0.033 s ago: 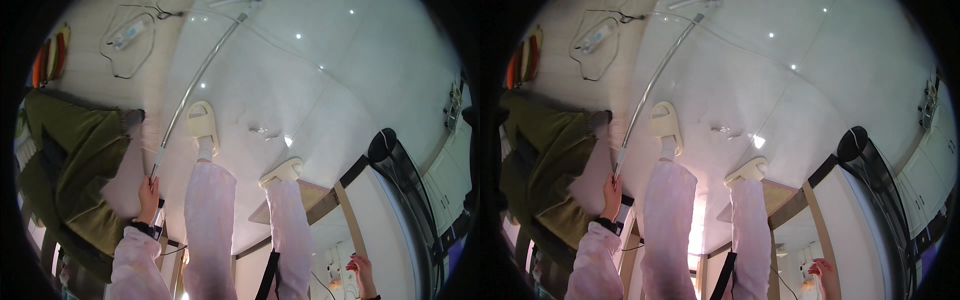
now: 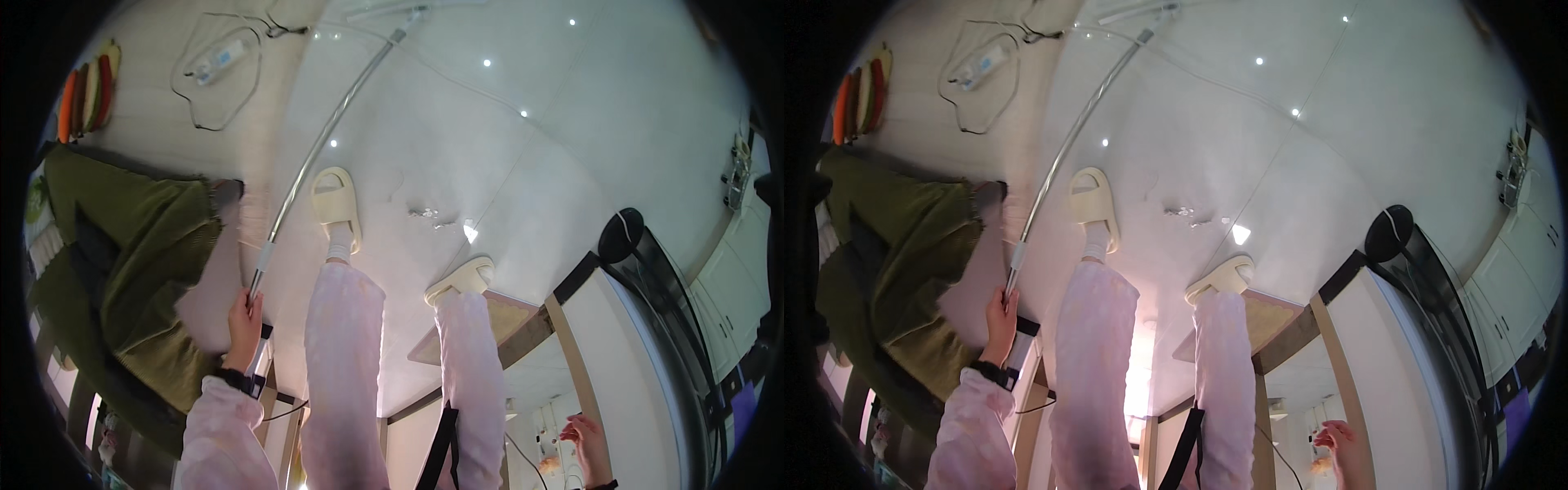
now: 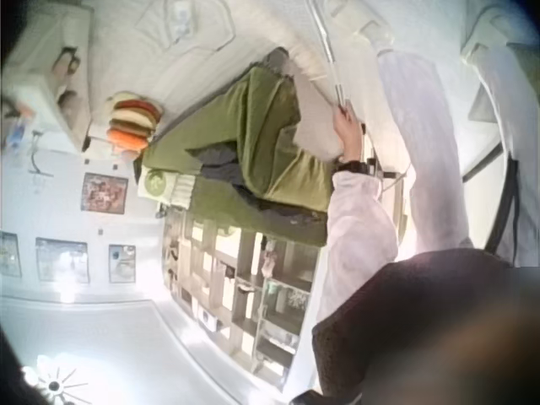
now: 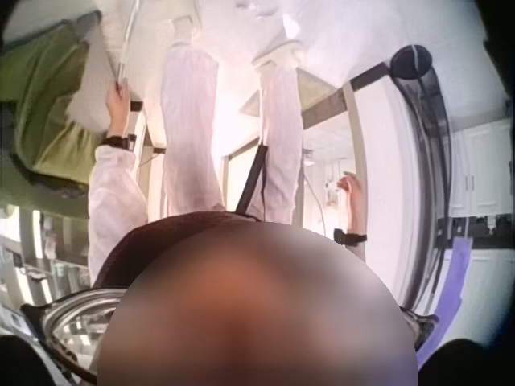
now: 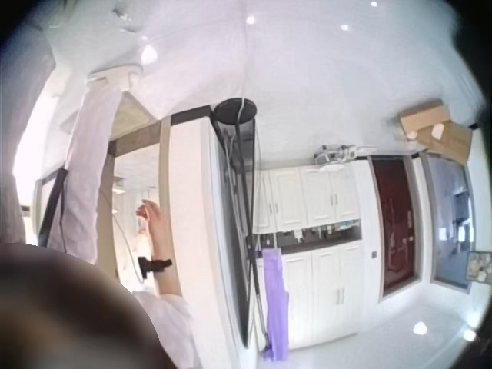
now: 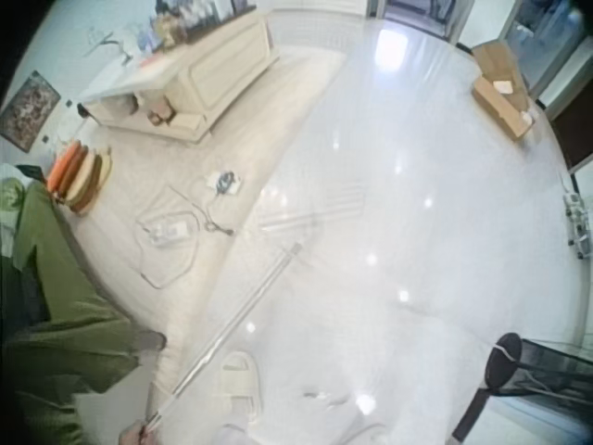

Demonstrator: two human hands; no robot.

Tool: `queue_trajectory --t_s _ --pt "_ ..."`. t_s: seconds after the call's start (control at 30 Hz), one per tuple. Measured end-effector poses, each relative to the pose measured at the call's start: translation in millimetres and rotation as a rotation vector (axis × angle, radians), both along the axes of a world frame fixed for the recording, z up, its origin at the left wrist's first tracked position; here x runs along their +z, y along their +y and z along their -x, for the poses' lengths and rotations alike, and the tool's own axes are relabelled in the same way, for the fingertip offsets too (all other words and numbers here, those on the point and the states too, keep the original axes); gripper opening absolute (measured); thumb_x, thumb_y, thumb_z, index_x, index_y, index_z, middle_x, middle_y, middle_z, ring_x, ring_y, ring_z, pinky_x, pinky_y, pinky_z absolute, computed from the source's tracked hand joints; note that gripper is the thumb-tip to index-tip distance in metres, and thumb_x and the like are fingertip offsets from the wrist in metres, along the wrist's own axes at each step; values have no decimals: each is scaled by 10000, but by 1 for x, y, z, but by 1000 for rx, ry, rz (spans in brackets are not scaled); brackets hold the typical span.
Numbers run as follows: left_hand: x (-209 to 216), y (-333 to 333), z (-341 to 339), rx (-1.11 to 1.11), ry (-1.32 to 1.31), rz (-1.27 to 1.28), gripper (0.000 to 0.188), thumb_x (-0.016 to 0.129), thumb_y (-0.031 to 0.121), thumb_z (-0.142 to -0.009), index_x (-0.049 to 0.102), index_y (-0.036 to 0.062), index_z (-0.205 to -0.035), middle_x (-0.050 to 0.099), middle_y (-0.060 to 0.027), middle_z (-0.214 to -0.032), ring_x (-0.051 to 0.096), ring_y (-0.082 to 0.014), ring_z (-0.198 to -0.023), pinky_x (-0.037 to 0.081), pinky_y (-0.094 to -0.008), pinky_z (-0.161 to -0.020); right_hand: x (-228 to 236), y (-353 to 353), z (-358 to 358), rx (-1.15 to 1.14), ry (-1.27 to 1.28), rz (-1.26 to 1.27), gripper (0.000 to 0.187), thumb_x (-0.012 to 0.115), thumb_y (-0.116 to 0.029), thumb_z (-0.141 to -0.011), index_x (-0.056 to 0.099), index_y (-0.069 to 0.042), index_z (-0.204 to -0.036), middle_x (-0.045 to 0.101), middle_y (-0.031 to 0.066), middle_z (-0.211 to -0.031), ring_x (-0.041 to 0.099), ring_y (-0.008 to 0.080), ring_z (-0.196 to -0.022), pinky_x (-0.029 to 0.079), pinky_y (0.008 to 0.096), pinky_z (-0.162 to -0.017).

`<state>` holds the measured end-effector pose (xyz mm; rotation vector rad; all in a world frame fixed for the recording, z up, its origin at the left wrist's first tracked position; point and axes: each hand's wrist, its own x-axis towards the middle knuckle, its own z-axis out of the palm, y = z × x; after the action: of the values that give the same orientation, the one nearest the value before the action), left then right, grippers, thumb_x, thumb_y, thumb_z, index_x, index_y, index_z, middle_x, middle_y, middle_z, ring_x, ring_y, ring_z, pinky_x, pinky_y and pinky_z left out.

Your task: The person mops a tiled floor using a long-handled mop. They briefly pause to unplug a power strip and move it aside, then continue mopping around furniture and scattered items.

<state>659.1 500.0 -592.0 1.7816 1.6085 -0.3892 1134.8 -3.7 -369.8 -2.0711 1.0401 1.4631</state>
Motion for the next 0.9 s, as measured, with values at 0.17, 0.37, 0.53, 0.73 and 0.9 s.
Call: queue_trajectory --t_s 0.17,0.37,0.53,0.73,0.9 --pt "169 50 -55 -135 -42 73 184 590 162 -937 582 -21 -946 417 -100 -562 369 -130 -509 331 -328 -474 65 50 53 -86 38 -147 152 537 -110 -938 613 10 -992 653 98 -762 648 186 -668 543 319 -648" --pt "342 107 -83 459 22 824 219 485 187 -999 607 5 -994 413 56 -601 319 -66 -446 236 -224 -404 121 116 89 -189 -96 -370 154 536 -125 -951 608 1 -1006 646 79 -773 645 168 -678 531 299 -655" --pt "389 124 -88 607 -57 1184 321 416 287 -1030 523 8 -1148 309 49 -647 252 -34 -481 204 -191 -404 135 146 143 -297 -86 -516 176 545 -133 -952 617 6 -1034 654 75 -814 644 151 -732 530 288 -699" --pt "388 100 -113 478 -74 1116 326 397 288 -1034 512 3 -1142 309 48 -637 257 -47 -473 198 -206 -406 129 116 188 -362 -38 -465 183 537 -131 -954 619 7 -1041 657 72 -812 644 156 -746 533 291 -711" --pt "424 62 -128 1299 -139 1419 371 393 337 -1034 507 7 -1158 310 50 -625 256 -35 -456 236 -180 -373 122 71 191 -436 -66 -503 182 541 -133 -948 621 4 -1035 656 71 -811 646 158 -745 533 284 -703"
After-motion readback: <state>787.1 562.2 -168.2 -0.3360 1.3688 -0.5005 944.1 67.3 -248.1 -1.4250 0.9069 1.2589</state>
